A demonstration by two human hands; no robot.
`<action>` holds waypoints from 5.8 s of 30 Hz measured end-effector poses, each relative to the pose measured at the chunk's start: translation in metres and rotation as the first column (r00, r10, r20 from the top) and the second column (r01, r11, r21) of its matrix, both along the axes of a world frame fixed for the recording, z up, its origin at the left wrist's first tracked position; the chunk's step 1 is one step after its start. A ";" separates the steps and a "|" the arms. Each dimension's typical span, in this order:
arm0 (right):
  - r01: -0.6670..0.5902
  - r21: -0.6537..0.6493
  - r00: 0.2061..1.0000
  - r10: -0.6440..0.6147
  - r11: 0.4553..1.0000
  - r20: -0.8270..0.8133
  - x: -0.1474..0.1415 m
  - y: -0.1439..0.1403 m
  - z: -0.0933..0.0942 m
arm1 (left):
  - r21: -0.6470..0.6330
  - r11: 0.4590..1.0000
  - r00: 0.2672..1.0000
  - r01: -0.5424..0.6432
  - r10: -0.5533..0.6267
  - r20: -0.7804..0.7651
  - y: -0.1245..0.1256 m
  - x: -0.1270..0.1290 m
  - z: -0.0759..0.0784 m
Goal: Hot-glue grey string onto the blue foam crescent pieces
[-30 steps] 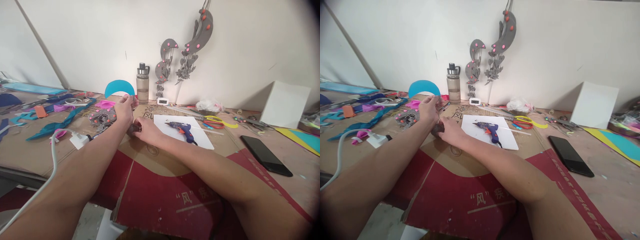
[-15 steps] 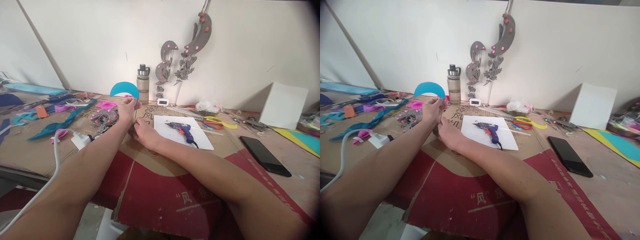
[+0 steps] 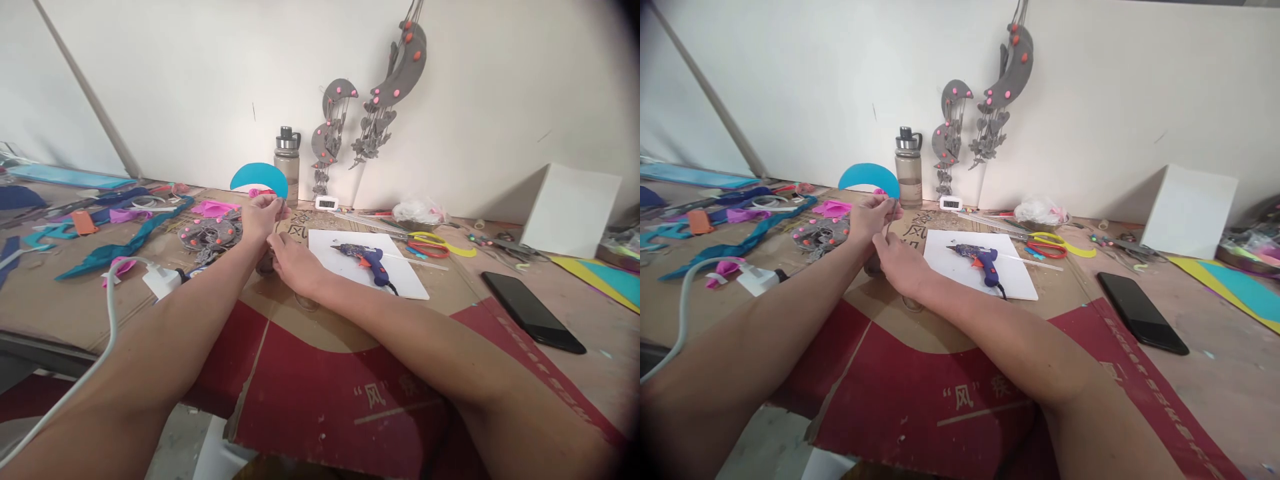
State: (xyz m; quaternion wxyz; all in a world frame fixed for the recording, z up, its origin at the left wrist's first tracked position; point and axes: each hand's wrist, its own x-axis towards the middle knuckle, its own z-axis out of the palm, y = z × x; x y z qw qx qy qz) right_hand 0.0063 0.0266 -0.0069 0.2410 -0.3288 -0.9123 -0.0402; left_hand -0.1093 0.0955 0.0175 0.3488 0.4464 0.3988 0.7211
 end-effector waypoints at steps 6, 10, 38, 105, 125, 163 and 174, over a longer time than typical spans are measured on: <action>-0.130 -0.319 0.951 0.027 0.939 -0.308 0.010 -0.008 0.012 | 0.012 1.000 0.996 -0.025 0.026 -0.084 -0.001 0.001 -0.009; -0.169 -0.436 0.941 0.012 0.884 -0.339 0.015 -0.016 0.012 | -0.022 1.000 0.996 -0.014 0.012 -0.085 -0.002 0.003 -0.008; 0.547 -0.186 0.816 -0.569 0.817 -0.098 0.159 -0.036 0.025 | -0.044 0.915 0.910 0.402 -0.394 0.132 -0.063 0.071 0.024; 0.165 -0.356 0.796 -0.337 0.920 -0.502 0.145 -0.034 -0.017 | -0.202 0.941 0.962 0.272 -0.271 0.035 -0.052 0.081 -0.034; 0.163 -0.349 0.786 -0.335 0.923 -0.520 0.145 -0.033 -0.019 | -0.170 0.947 0.962 0.272 -0.265 0.062 -0.053 0.081 -0.034; -0.178 -0.579 0.615 -0.369 0.796 -0.697 0.087 -0.004 0.040 | 0.133 0.990 0.926 -0.050 0.096 -0.364 -0.062 0.058 0.010; -0.725 -0.543 0.326 -0.484 0.423 -0.812 0.063 -0.006 0.051 | 0.144 0.983 0.900 -0.114 0.163 -0.404 -0.063 0.053 0.017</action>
